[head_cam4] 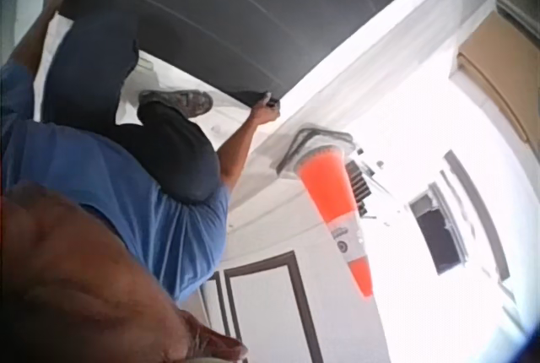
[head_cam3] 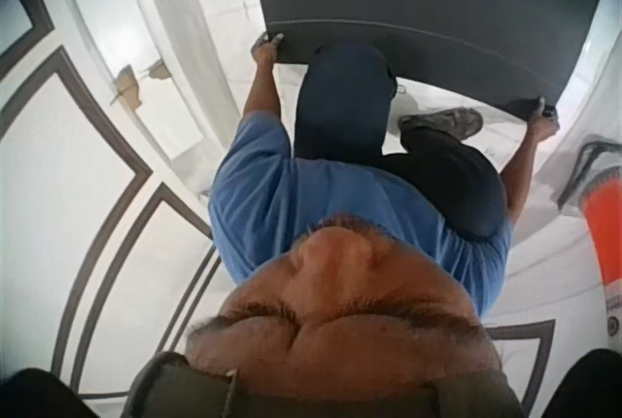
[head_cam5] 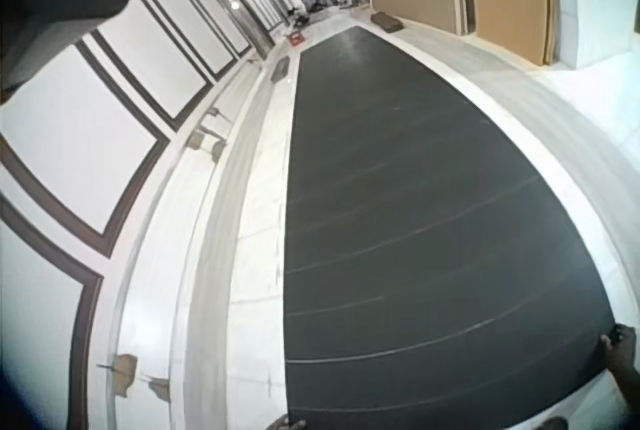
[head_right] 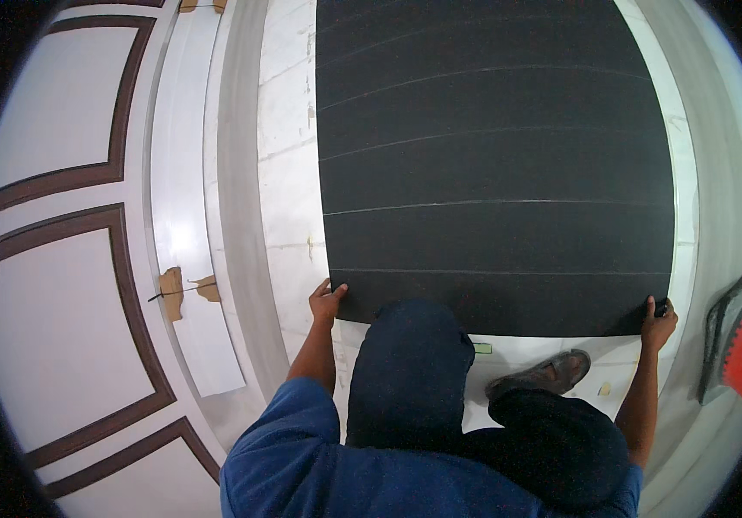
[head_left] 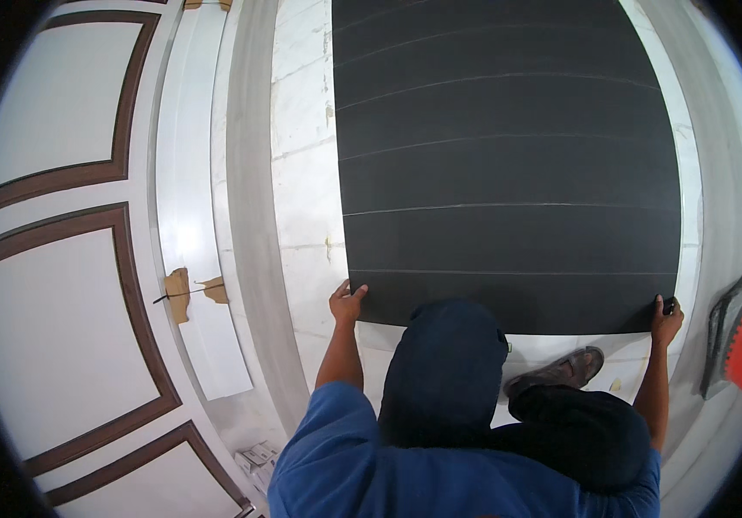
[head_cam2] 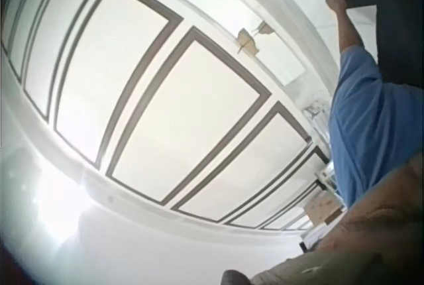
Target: The person places rectangular floor planks onto a dark underlayment on the floor by hand, aligning them edge-to-edge before picking up a stack of planks and moving to a new position to continue laying them.
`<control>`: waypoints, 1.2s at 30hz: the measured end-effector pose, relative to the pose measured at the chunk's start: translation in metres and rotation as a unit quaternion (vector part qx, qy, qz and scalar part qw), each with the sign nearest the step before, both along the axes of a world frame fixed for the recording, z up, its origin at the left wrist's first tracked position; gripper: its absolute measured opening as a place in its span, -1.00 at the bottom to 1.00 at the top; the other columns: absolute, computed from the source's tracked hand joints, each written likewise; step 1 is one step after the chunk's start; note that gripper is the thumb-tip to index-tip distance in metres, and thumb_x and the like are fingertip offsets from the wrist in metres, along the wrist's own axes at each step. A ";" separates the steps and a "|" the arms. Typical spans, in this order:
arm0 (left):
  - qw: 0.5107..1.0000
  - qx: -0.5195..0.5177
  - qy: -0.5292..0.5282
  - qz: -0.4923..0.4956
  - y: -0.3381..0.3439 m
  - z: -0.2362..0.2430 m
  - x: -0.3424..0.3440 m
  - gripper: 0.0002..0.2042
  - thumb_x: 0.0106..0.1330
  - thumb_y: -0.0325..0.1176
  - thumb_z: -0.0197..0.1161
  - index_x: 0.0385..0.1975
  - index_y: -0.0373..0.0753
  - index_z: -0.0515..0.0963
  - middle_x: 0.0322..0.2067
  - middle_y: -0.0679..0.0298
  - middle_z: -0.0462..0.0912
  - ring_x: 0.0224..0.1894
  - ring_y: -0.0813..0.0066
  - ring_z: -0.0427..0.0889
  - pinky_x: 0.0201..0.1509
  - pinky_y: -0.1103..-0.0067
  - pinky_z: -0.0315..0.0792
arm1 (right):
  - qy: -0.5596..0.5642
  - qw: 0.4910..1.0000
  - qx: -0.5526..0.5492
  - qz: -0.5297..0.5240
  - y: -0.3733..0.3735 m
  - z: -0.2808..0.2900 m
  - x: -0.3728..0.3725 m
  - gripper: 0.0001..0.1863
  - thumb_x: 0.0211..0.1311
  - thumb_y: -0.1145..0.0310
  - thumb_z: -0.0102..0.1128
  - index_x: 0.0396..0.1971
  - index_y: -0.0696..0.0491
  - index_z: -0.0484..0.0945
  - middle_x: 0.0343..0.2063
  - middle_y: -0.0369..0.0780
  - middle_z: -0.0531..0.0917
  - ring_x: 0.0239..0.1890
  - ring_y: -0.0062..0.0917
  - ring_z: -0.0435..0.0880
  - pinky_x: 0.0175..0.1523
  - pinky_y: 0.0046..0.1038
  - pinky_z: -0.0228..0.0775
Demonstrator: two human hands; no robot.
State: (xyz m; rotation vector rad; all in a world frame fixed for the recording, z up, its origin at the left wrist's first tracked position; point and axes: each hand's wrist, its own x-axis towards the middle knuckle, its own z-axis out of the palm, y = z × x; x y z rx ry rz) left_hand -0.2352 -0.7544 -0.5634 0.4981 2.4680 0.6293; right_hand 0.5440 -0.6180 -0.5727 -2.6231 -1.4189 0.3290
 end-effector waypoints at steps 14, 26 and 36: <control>0.966 -0.131 0.142 -0.170 0.001 0.073 0.027 -0.25 -0.06 0.17 0.35 0.01 -0.35 0.49 -0.08 -0.16 0.52 0.02 -0.01 0.49 0.13 0.32 0.34 | -0.030 0.997 -0.037 -0.067 0.010 0.063 -0.049 -0.35 0.14 0.10 0.22 0.12 0.22 0.32 0.01 0.05 0.38 0.05 -0.07 0.40 0.13 -0.18 0.28; 0.877 -0.190 -0.205 -0.391 -0.092 0.395 0.102 -0.57 0.15 0.02 0.26 -0.09 -0.15 0.60 -0.23 0.10 0.66 -0.16 0.28 0.64 -0.01 0.50 0.45 | 0.169 0.985 -0.024 0.005 -0.138 0.361 -0.152 -0.58 0.11 0.29 0.20 -0.07 0.20 0.45 -0.10 0.06 0.46 -0.03 -0.06 0.45 0.10 -0.26 0.30; 0.953 -0.101 -0.262 -0.112 -0.145 0.580 0.057 -0.61 0.20 -0.11 0.28 -0.08 -0.23 0.57 -0.31 0.36 0.60 -0.39 0.53 0.54 -0.38 0.58 0.45 | 0.225 0.942 -0.249 0.002 -0.366 0.514 -0.196 -0.63 0.13 0.22 0.01 -0.22 0.19 0.58 -0.19 0.06 0.60 -0.08 -0.12 0.57 0.08 -0.26 0.37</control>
